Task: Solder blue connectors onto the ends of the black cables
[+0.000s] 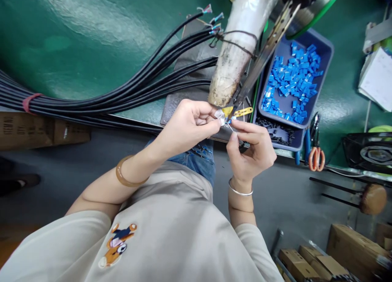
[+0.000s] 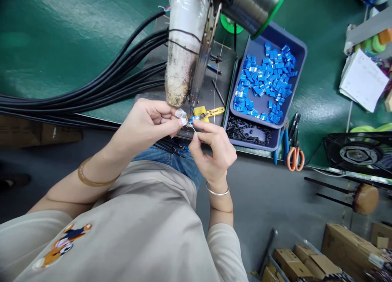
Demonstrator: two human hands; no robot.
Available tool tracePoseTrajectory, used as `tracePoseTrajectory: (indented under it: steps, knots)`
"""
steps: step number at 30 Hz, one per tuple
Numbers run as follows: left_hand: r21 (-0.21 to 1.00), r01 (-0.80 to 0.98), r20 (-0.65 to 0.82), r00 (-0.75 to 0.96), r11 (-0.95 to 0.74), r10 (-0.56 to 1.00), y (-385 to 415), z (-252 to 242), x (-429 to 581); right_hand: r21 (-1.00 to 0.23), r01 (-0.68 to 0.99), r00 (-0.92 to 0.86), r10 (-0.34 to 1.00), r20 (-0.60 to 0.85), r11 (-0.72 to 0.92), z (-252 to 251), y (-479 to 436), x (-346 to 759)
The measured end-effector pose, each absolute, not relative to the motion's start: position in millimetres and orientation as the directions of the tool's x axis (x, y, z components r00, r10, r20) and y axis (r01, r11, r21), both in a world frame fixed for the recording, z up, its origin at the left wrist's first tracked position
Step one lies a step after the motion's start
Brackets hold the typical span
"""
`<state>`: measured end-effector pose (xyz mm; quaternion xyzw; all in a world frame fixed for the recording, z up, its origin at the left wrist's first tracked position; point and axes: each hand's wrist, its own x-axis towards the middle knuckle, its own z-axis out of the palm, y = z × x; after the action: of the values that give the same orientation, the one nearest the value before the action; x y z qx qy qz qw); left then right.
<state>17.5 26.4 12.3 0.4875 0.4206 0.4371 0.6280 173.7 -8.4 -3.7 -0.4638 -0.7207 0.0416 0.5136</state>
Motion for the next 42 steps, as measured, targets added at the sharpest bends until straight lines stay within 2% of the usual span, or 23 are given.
tracePoseTrajectory:
  steps: [14, 22, 33, 42]
  knots:
    - [0.969, -0.134, -0.170, 0.243, 0.207, 0.955, 26.1, 13.3, 17.3, -0.478, 0.666, -0.105, 0.706, 0.701, 0.573, 0.7, -9.9, 175.6]
    - [0.969, -0.113, -0.183, 0.276, 0.221, 0.944, 23.3, 16.0, 15.5, -0.593, 0.598, -0.053, 0.765, 0.642, 0.539, 0.2, -11.6, 176.9]
    - [0.974, -0.132, -0.149, 0.253, 0.186, 0.956, 26.9, 16.5, 17.4, -0.505, 0.670, -0.088, 0.734, 0.673, 0.544, 6.6, -7.2, 175.7]
    - [0.953, -0.150, -0.216, 0.277, 0.264, 0.936, 26.1, 15.3, 17.1, -0.496, 0.685, -0.095, 0.740, 0.666, 0.534, 3.9, -7.8, 176.3]
